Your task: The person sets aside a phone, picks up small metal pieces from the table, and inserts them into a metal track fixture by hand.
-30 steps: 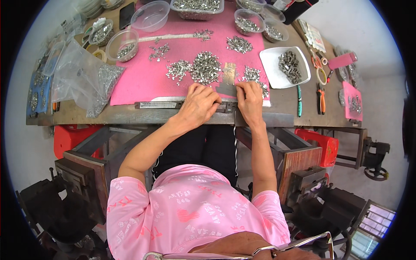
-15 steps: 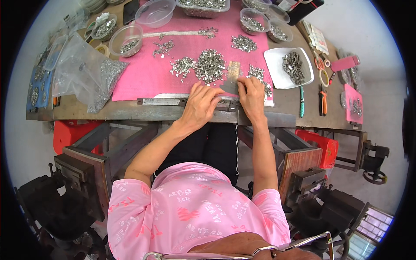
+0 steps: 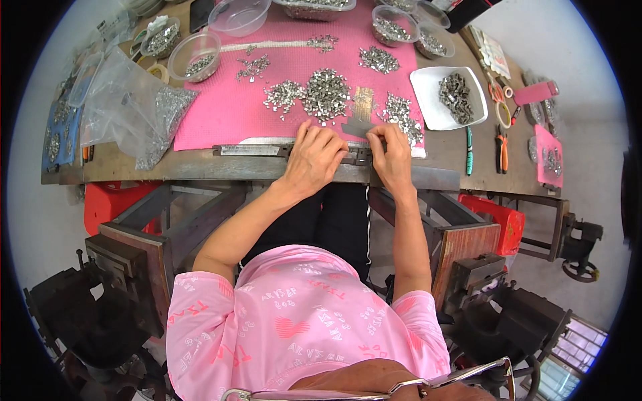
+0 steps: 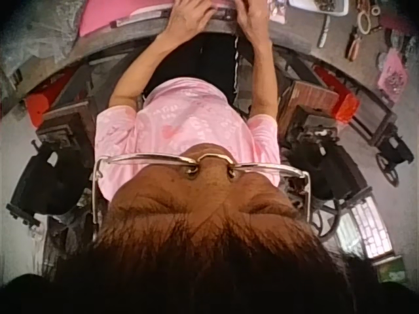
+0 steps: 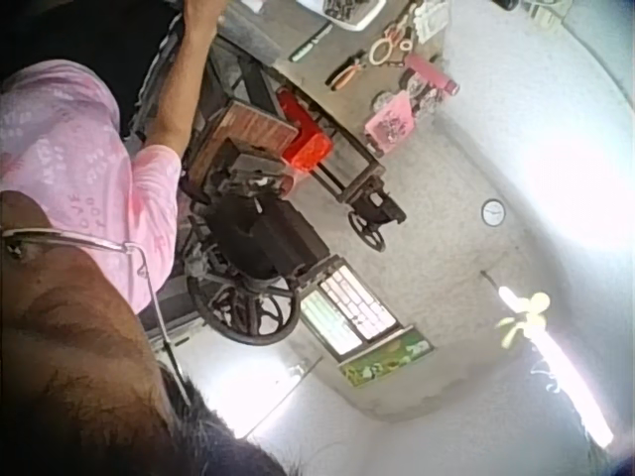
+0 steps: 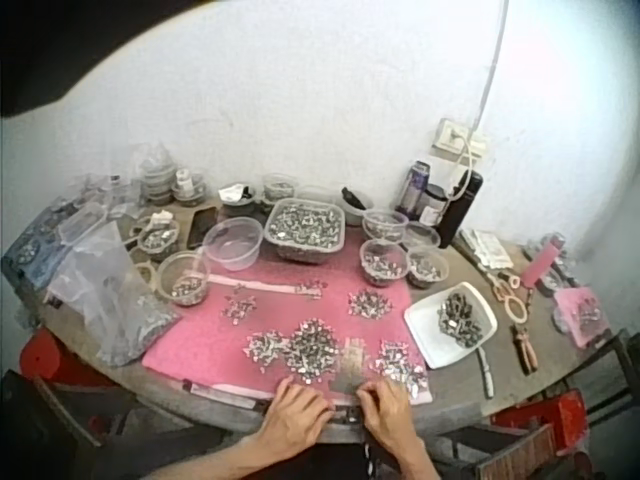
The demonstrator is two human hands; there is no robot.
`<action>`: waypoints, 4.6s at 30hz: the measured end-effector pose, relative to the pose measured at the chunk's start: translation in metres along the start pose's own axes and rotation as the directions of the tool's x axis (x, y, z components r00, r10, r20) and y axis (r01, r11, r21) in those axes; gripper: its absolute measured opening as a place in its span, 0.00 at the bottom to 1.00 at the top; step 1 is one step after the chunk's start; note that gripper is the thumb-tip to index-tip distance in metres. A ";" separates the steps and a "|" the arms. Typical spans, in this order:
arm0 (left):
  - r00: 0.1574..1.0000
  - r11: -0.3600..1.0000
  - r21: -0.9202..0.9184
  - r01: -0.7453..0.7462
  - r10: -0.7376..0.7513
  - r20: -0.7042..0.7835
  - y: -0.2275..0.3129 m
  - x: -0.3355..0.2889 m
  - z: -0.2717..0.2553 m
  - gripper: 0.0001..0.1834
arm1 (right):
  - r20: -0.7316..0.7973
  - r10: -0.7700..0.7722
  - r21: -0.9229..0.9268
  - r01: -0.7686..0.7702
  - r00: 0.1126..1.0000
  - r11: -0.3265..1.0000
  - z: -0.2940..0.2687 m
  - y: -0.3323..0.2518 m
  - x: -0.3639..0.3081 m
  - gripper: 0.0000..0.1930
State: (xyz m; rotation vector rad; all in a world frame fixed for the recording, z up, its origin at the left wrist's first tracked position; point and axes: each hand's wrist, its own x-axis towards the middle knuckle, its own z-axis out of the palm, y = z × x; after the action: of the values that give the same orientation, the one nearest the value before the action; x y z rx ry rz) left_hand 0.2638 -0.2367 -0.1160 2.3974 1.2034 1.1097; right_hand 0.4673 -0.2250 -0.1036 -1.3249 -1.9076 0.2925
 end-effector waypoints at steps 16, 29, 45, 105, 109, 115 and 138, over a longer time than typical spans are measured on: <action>0.987 0.993 0.060 0.100 -0.091 -0.135 -0.022 -0.029 -0.054 0.22 | 0.019 -0.159 0.002 0.159 0.987 0.987 0.021 -0.031 -0.016 0.07; 0.987 0.979 0.149 0.137 -0.121 -0.110 -0.043 -0.058 -0.056 0.26 | 0.008 -0.035 0.146 0.034 0.999 0.989 0.025 -0.030 -0.018 0.07; 0.981 0.984 0.138 0.114 -0.090 -0.170 -0.065 -0.028 -0.085 0.11 | -0.042 -0.083 0.014 0.084 0.996 0.996 0.019 -0.026 -0.006 0.07; 0.984 0.966 0.199 0.165 -0.149 -0.094 -0.090 -0.015 -0.073 0.05 | 0.152 -0.390 0.001 0.394 0.908 0.919 0.057 -0.067 0.012 0.09; 0.983 0.966 0.194 0.172 -0.155 -0.097 -0.089 -0.014 -0.074 0.05 | 0.181 -0.342 0.061 0.337 0.922 0.940 0.062 -0.064 0.028 0.05; 0.982 0.955 0.232 0.185 -0.170 -0.081 -0.091 -0.015 -0.075 0.05 | 0.133 -0.314 -0.051 0.323 0.940 0.945 0.104 -0.062 0.056 0.03; 0.984 0.988 -0.039 0.147 -0.150 -0.096 -0.048 -0.033 -0.065 0.04 | 0.231 -0.361 -0.015 0.374 0.903 0.927 0.101 -0.056 0.062 0.04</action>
State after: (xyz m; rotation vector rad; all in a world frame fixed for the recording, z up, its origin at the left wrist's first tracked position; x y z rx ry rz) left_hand 0.1767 -0.2397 -0.1132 2.2118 1.3612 1.2019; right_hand 0.3476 -0.1713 -0.1096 -0.9689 -2.3271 0.1995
